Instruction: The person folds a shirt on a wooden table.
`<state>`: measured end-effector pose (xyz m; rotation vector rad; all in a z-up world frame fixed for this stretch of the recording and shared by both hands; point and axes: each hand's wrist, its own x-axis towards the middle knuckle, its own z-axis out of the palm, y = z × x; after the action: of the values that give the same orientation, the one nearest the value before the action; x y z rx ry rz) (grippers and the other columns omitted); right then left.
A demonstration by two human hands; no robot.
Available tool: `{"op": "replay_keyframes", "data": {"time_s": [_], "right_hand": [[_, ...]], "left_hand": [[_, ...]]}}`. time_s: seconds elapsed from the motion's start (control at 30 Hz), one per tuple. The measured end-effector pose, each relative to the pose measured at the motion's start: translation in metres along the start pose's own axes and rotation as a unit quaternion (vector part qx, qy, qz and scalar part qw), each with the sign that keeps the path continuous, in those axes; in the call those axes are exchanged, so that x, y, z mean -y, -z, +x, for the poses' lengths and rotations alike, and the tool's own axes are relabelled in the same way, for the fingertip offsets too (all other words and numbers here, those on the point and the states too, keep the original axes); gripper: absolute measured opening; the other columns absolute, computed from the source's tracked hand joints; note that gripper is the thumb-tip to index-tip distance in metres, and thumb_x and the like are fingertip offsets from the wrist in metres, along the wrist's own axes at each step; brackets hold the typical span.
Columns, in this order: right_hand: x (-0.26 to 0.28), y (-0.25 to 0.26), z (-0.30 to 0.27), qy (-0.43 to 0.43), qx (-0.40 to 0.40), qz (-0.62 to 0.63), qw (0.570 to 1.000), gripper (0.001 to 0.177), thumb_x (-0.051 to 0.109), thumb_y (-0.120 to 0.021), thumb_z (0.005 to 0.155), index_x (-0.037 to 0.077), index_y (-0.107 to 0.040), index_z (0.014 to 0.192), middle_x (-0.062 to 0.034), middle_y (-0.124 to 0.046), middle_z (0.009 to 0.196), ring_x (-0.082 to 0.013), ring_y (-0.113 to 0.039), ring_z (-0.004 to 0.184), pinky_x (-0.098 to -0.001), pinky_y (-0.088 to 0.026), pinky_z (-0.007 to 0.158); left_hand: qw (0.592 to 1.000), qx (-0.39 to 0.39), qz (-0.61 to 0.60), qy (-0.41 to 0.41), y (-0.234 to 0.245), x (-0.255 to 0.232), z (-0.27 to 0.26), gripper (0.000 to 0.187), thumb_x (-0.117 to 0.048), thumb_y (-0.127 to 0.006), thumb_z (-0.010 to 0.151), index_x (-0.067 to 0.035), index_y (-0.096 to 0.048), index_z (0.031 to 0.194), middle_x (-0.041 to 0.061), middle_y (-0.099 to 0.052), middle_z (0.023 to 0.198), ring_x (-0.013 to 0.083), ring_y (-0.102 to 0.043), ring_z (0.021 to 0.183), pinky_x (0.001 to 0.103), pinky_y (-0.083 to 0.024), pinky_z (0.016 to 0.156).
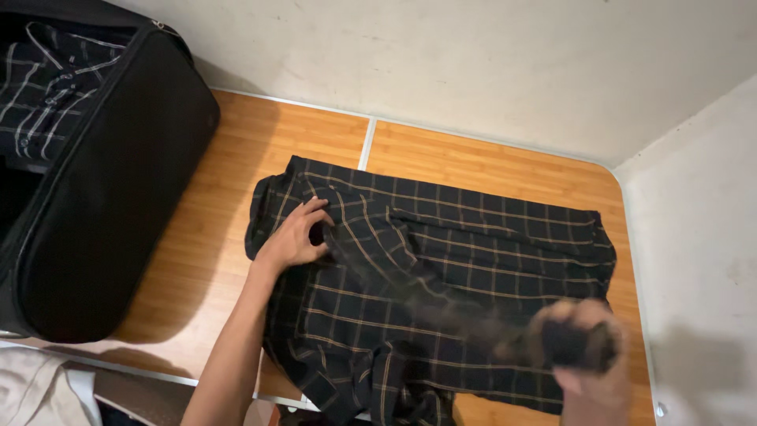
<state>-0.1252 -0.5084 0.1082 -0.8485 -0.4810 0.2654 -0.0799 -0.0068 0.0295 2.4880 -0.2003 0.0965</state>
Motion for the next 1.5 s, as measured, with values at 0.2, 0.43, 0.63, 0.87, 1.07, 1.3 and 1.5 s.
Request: {"op": "replay_keyframes", "data": {"time_s": [0.2,0.43,0.63,0.87,1.07,1.3,1.5], "right_hand": [[0.006,0.014,-0.036,-0.109,-0.219,-0.523,0.816,0.071,0.010,-0.097,0.054,0.004,-0.069,0.119,-0.0144,-0.074,0.112,-0.0271,-0.072,0.101,-0.0455,-0.056,0.095],[0.002,0.029,-0.017,0.095,-0.182,-0.112,0.972,0.057,-0.007,-0.084,0.077,-0.002,-0.061,0.129,-0.0152,-0.070,0.120,-0.0285,-0.074,0.105,-0.0482,-0.064,0.091],[-0.027,0.112,0.041,-0.019,-0.348,-0.187,0.918,0.037,-0.009,-0.073,0.092,-0.002,-0.058,0.125,-0.0149,-0.068,0.121,-0.0245,-0.069,0.108,-0.0394,-0.058,0.099],[-0.030,0.126,0.047,-0.025,-0.429,-0.160,0.889,0.047,-0.009,-0.065,0.085,0.002,-0.059,0.130,-0.0116,-0.070,0.121,-0.0218,-0.071,0.106,-0.0385,-0.060,0.092],[-0.027,0.144,0.050,-0.098,-0.411,-0.072,0.903,0.042,-0.006,-0.064,0.087,0.001,-0.064,0.128,-0.0084,-0.073,0.121,-0.0204,-0.074,0.104,-0.0371,-0.062,0.091],[-0.050,0.189,0.055,-0.091,-0.441,-0.162,0.878,0.028,-0.003,-0.068,0.088,0.004,-0.063,0.115,-0.0060,-0.073,0.102,-0.0187,-0.073,0.087,-0.0364,-0.062,0.072],[-0.069,0.236,0.039,-0.081,-0.510,-0.289,0.806,0.022,0.008,-0.078,0.105,0.000,-0.072,0.124,-0.0084,-0.063,0.095,-0.0223,-0.049,0.070,-0.0340,-0.040,0.062]], "left_hand": [[0.998,0.060,0.021,-0.005,-0.003,0.004,0.010,0.055,-0.033,-0.087,0.075,-0.009,-0.065,0.118,0.022,-0.039,0.155,0.0485,-0.026,0.147,0.060,-0.025,0.118],[0.996,0.081,-0.026,0.004,-0.008,0.023,0.018,0.033,-0.020,-0.082,0.082,-0.006,-0.065,0.108,0.020,-0.044,0.158,0.0480,-0.023,0.151,0.062,-0.021,0.118],[0.996,0.035,-0.074,0.040,0.007,0.008,0.043,0.038,-0.019,-0.076,0.083,-0.005,-0.065,0.116,0.021,-0.074,0.117,0.0372,-0.067,0.121,0.044,-0.055,0.097],[0.994,0.081,0.000,0.072,0.008,0.015,0.082,0.029,-0.026,-0.075,0.087,-0.008,-0.073,0.109,0.018,-0.075,0.107,0.0370,-0.071,0.106,0.045,-0.055,0.090],[0.997,-0.051,0.061,-0.007,-0.012,0.026,0.077,0.027,-0.031,-0.068,0.098,-0.004,-0.069,0.095,0.019,-0.069,0.089,0.0417,-0.064,0.089,0.055,-0.042,0.089],[0.992,-0.103,0.054,0.044,-0.016,0.009,0.075,0.030,-0.032,-0.072,0.094,-0.003,-0.068,0.091,0.015,-0.070,0.076,0.0396,-0.066,0.088,0.063,-0.034,0.106],[0.987,-0.128,0.071,0.061,-0.023,0.014,0.083,0.037,-0.038,-0.078,0.089,-0.001,-0.073,0.087,0.018,-0.067,0.069,0.0398,-0.064,0.078,0.056,-0.041,0.104]]}}
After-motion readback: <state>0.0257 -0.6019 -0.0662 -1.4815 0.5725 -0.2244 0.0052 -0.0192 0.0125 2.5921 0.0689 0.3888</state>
